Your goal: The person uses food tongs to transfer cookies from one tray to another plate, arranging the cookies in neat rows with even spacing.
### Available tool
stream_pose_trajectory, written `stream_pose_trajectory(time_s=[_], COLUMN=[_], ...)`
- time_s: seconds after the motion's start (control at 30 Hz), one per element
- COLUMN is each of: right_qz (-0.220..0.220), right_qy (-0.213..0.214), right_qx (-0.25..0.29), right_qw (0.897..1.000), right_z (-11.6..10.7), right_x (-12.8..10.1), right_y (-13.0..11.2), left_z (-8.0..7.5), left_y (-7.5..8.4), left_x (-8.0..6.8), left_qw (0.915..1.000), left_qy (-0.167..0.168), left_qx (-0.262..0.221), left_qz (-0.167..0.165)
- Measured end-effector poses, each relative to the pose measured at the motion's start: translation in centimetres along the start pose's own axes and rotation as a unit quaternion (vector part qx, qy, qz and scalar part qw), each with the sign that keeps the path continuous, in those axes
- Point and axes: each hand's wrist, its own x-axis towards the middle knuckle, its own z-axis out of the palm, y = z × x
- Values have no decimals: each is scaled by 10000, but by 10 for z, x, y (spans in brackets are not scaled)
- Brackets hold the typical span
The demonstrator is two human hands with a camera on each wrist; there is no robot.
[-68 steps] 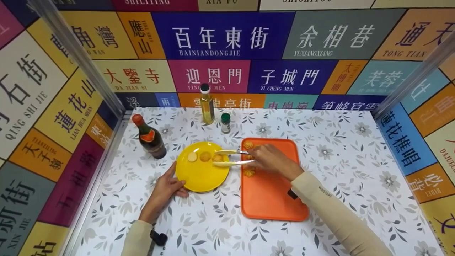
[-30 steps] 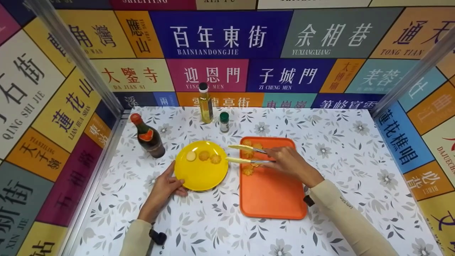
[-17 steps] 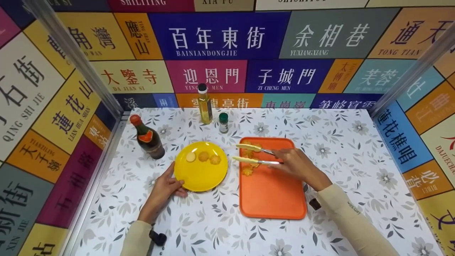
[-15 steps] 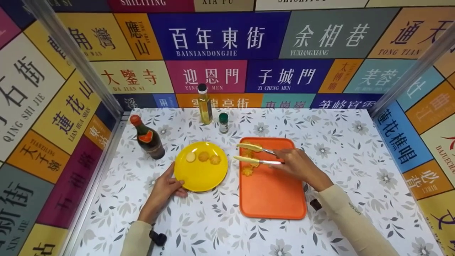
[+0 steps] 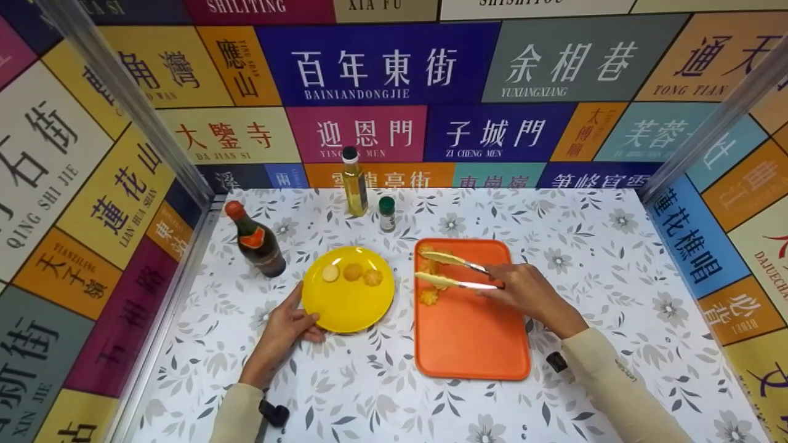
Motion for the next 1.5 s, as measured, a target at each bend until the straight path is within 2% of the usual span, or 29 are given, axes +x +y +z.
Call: stream_pose_trajectory(time_s=[0.1,0.17,0.57,0.8,1.17,1.5], right_qz=[-70,-117,-185,-138,147,147], right_qy=[60,81,130,191,3,-50], right_qx=[-6,-5,39,67,153,32], right_qw=[10000,9999,9997,9997,9998,9999], right_z=[1,2,4,5,4,3], right_x=[-4,-7,-19,-25,-32,-37], right_y=[2,3,8,9,12,15], left_z=[-1,-1,0,0,-1,0], left_y=[-2,-3,1,0,-1,1], left_x=[-1,-1,0,-1,1,1], left_qw=[9996,9996,10000,9999,9999,9998], left_qy=[-141,-151,-19,-59,-27,61], left_qx=[-163,-114,-1,-32,143,153], left_qz=[187,200,-25,102,-27,-135])
